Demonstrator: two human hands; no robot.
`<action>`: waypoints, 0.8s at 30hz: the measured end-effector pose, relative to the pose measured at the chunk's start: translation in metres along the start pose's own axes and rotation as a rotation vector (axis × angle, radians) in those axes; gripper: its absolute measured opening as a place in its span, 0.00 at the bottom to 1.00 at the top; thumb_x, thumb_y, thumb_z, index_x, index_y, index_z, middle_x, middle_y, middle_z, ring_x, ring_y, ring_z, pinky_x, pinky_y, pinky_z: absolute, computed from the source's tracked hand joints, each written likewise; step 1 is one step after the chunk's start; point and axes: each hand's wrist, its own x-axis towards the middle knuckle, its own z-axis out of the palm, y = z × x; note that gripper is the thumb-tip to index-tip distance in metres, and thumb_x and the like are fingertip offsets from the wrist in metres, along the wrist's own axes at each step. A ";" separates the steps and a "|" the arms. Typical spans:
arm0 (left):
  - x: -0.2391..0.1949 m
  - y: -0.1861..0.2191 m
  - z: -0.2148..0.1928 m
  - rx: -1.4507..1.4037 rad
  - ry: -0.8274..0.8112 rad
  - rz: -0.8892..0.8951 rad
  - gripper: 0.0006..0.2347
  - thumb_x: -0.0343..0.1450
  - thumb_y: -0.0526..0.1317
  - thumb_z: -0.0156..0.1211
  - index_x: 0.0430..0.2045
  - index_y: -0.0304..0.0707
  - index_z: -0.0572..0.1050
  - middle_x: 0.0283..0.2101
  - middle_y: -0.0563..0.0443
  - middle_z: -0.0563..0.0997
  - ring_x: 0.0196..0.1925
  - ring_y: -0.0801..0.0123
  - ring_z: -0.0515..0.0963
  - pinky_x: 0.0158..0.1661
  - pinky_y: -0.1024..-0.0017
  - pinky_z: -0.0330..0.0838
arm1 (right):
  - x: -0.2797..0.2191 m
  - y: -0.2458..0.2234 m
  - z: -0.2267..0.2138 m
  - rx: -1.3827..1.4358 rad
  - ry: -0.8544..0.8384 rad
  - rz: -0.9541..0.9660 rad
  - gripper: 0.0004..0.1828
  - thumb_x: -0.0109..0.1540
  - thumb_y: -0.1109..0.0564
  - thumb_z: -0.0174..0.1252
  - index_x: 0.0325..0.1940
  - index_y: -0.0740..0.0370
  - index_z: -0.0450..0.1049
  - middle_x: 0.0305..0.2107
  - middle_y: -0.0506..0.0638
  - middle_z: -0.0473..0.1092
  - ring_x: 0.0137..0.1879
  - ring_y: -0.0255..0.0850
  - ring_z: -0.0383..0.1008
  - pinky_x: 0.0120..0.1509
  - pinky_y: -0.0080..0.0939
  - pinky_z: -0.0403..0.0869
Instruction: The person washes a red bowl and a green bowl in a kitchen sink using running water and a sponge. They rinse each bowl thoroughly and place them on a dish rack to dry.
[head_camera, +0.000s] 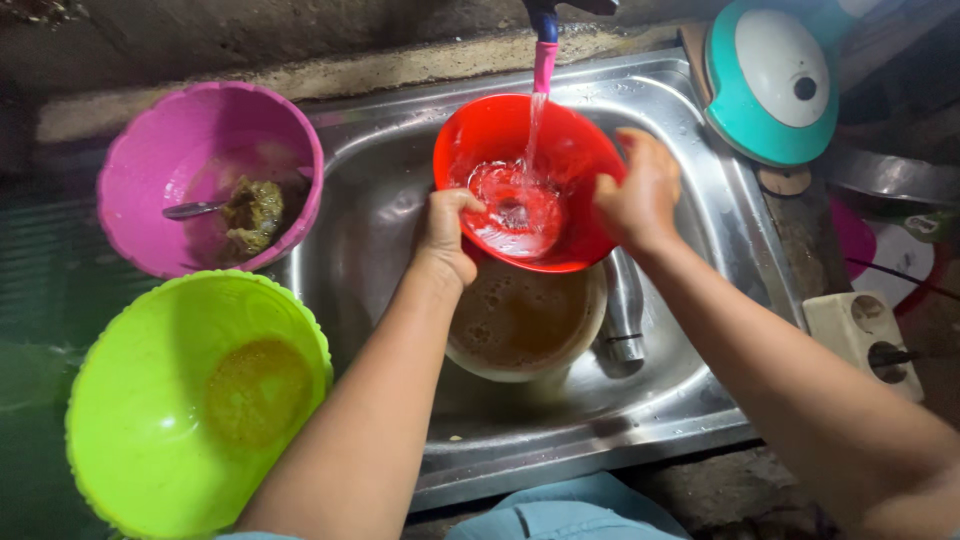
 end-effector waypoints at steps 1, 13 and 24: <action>-0.002 0.004 0.004 0.022 0.000 0.064 0.17 0.53 0.32 0.55 0.36 0.35 0.76 0.38 0.47 0.80 0.42 0.56 0.79 0.49 0.60 0.76 | 0.002 -0.003 0.009 0.061 -0.093 -0.114 0.21 0.56 0.62 0.58 0.55 0.65 0.72 0.50 0.62 0.72 0.58 0.59 0.71 0.62 0.56 0.70; -0.034 0.015 0.043 0.087 0.258 0.453 0.33 0.54 0.28 0.50 0.59 0.47 0.72 0.32 0.51 0.76 0.21 0.70 0.72 0.21 0.70 0.71 | -0.023 -0.062 0.100 0.701 -1.011 0.462 0.09 0.61 0.57 0.61 0.44 0.61 0.81 0.41 0.58 0.78 0.43 0.40 0.80 0.47 0.45 0.74; -0.029 0.016 0.039 0.059 0.166 0.542 0.31 0.54 0.27 0.51 0.57 0.37 0.74 0.30 0.51 0.78 0.22 0.72 0.72 0.23 0.74 0.70 | 0.001 -0.025 0.074 -0.061 -0.284 -0.561 0.07 0.58 0.60 0.62 0.40 0.52 0.79 0.39 0.56 0.75 0.44 0.53 0.75 0.47 0.48 0.73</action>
